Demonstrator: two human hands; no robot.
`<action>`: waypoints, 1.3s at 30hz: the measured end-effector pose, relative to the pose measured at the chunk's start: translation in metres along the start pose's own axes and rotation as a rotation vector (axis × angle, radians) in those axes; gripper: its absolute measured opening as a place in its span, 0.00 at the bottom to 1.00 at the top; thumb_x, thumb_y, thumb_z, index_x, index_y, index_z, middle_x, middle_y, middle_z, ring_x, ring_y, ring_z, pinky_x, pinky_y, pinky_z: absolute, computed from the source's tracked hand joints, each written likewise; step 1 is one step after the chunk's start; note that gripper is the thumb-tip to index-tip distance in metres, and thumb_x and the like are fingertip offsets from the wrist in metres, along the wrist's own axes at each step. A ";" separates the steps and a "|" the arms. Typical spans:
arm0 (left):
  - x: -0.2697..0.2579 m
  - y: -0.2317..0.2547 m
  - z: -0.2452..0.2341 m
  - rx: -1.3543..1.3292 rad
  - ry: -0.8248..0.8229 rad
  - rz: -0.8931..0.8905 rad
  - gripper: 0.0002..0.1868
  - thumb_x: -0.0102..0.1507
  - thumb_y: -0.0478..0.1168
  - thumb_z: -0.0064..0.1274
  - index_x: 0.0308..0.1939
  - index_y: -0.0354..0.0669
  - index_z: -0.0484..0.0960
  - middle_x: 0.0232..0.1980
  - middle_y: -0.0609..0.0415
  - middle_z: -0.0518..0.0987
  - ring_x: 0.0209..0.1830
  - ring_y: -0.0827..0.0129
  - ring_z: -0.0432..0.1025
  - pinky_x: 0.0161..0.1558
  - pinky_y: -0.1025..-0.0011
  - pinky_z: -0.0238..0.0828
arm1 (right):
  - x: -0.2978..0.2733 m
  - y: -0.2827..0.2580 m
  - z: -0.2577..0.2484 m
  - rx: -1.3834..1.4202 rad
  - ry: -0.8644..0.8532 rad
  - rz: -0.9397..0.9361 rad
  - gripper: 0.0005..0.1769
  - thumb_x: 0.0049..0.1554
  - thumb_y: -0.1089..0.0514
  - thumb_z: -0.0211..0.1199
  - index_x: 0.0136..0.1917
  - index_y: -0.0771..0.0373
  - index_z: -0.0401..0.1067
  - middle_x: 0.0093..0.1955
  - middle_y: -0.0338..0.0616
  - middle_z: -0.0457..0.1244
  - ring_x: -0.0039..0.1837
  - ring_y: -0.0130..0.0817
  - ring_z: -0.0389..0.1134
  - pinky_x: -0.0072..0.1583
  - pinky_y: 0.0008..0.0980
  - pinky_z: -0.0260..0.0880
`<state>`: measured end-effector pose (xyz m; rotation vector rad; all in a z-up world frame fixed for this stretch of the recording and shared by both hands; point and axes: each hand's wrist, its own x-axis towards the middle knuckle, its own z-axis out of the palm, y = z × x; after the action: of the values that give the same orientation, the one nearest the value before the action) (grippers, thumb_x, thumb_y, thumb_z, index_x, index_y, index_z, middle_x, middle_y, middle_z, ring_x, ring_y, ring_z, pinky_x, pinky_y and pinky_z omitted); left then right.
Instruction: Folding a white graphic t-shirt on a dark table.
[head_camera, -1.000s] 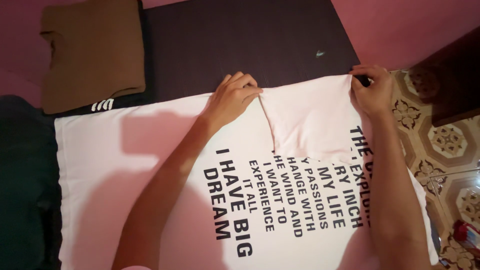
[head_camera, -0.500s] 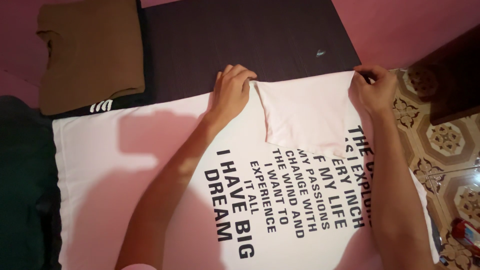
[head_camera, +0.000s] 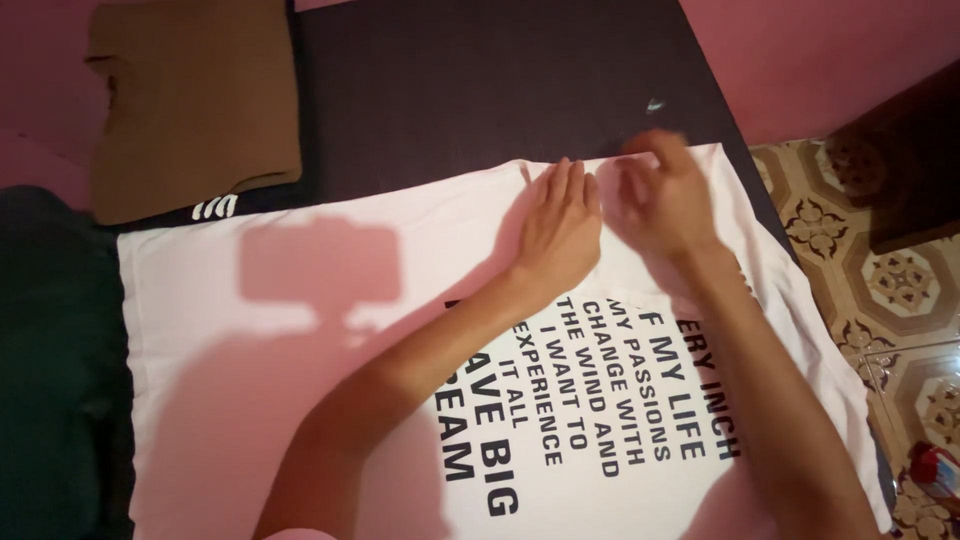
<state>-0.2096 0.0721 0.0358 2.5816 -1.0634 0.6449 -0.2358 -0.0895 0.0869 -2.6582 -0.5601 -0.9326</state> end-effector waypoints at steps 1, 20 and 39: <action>-0.001 0.003 0.002 0.001 0.000 -0.003 0.25 0.58 0.36 0.42 0.56 0.29 0.80 0.59 0.35 0.79 0.67 0.44 0.70 0.69 0.37 0.58 | -0.003 -0.001 0.008 0.002 -0.001 -0.002 0.11 0.50 0.69 0.67 0.48 0.65 0.78 0.54 0.51 0.66 0.58 0.54 0.69 0.58 0.45 0.70; -0.002 -0.014 -0.022 -0.223 -0.445 -0.154 0.48 0.67 0.63 0.35 0.78 0.26 0.52 0.84 0.35 0.47 0.86 0.48 0.37 0.82 0.53 0.32 | -0.035 0.040 0.002 -0.145 -0.515 0.347 0.36 0.72 0.46 0.38 0.83 0.73 0.50 0.86 0.62 0.44 0.85 0.58 0.41 0.79 0.63 0.39; -0.003 -0.009 -0.015 -0.142 -0.435 -0.157 0.49 0.67 0.66 0.34 0.79 0.29 0.53 0.84 0.37 0.47 0.86 0.50 0.37 0.82 0.54 0.31 | -0.055 -0.044 -0.020 -0.088 -0.629 0.544 0.45 0.67 0.30 0.35 0.84 0.63 0.47 0.88 0.50 0.39 0.87 0.48 0.35 0.82 0.52 0.33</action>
<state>-0.2094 0.0859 0.0468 2.7050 -0.9642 -0.0358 -0.3057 -0.0731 0.0718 -2.9192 0.1133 0.0393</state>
